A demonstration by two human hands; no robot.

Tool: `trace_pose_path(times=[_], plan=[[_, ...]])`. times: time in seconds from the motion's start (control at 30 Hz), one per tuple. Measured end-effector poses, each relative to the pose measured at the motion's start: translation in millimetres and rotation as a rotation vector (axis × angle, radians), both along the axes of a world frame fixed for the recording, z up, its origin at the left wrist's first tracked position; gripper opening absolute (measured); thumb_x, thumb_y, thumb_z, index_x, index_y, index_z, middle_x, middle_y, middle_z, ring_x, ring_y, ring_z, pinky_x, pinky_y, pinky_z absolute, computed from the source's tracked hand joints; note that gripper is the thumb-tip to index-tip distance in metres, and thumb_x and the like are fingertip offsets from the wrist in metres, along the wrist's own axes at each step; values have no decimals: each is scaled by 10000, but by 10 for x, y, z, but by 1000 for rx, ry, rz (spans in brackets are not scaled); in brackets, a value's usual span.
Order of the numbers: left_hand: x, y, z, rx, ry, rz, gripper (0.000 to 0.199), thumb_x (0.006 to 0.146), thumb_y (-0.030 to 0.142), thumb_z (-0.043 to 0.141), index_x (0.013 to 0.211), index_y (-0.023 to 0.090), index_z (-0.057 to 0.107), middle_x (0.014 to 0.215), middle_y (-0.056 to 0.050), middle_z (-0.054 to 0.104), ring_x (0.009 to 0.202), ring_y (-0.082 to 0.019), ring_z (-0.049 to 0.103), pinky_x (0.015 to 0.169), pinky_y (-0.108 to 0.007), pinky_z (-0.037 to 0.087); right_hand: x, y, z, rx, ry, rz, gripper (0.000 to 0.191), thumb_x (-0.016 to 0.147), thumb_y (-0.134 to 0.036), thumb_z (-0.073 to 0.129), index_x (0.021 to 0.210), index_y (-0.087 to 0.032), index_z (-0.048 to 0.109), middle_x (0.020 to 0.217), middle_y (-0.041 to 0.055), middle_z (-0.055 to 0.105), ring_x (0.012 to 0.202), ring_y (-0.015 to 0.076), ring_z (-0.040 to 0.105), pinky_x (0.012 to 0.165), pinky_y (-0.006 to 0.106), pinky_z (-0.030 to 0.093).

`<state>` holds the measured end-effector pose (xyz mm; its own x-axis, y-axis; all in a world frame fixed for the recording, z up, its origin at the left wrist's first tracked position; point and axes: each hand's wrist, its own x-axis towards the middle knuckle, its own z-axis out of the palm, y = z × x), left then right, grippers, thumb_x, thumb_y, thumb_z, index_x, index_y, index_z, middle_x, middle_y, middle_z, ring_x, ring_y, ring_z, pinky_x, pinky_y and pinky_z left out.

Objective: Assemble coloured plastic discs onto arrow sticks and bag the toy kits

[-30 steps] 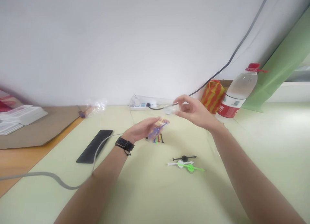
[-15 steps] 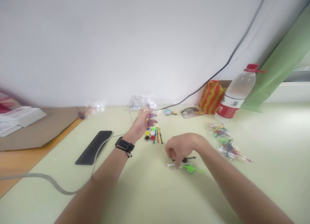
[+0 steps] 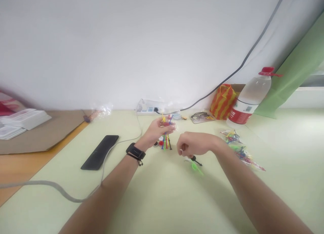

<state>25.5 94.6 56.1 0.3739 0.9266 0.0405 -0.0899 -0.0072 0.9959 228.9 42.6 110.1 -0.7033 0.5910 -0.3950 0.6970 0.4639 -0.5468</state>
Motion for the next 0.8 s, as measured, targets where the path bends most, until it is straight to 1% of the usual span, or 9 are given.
trace_pose_path(times=[0.07,0.17,0.23,0.33,0.4,0.5,0.6,0.7,0.8], plan=[[-18,16,-21,13,24,-28,533,704,310,934,1155,165,689,1168,-136,742,1069,-263,716,999,-460,556,79,22,72,1,55,-37,259,757,-116,555,922,-155,750,780,44,756,681,170,696,571,221,464],[-49,36,-60,50,96,-67,462,706,324,927,1087,147,734,1196,-152,741,1133,-287,692,1026,-458,526,187,18,192,49,147,-99,246,808,-150,564,962,-166,755,742,35,752,697,181,709,601,233,485],[-63,40,-82,63,138,-91,451,703,335,925,1069,143,745,1185,-155,745,1126,-291,692,1023,-453,516,267,-2,277,108,234,-156,244,844,-187,577,1008,-180,757,733,26,747,704,182,712,630,245,506],[-65,29,-102,61,167,-143,441,705,335,920,1059,146,738,1171,-147,744,1096,-277,700,1009,-441,517,389,-50,396,209,409,-281,221,881,-271,634,1048,-205,763,757,26,746,721,186,708,655,268,532],[-56,18,-111,67,167,-184,400,715,330,912,1013,142,722,1152,-145,740,1110,-276,693,1007,-437,518,450,-88,457,300,581,-388,218,887,-334,684,1043,-208,768,756,33,738,730,193,706,671,289,553],[-39,3,-119,87,161,-245,360,722,322,904,947,138,692,1109,-139,735,1128,-276,686,1010,-435,517,485,-136,513,499,871,-566,242,868,-394,743,1020,-208,769,753,43,725,725,204,704,677,324,584],[-19,-17,-114,96,191,-289,361,711,327,909,913,142,674,1076,-129,737,1125,-281,692,994,-426,520,469,-168,546,682,1066,-671,220,856,-395,767,998,-227,769,784,44,725,719,204,700,692,358,608],[1,-47,-97,84,221,-317,421,687,322,925,979,150,676,1074,-128,742,1141,-293,687,975,-419,524,436,-196,571,757,1097,-683,172,863,-361,764,975,-230,768,784,39,721,712,198,701,705,367,617],[16,-76,-84,63,208,-344,484,678,299,932,1059,161,667,1103,-123,737,1137,-284,687,954,-400,528,398,-205,568,743,1018,-668,160,877,-350,747,965,-217,763,759,39,721,722,208,718,676,351,611]])
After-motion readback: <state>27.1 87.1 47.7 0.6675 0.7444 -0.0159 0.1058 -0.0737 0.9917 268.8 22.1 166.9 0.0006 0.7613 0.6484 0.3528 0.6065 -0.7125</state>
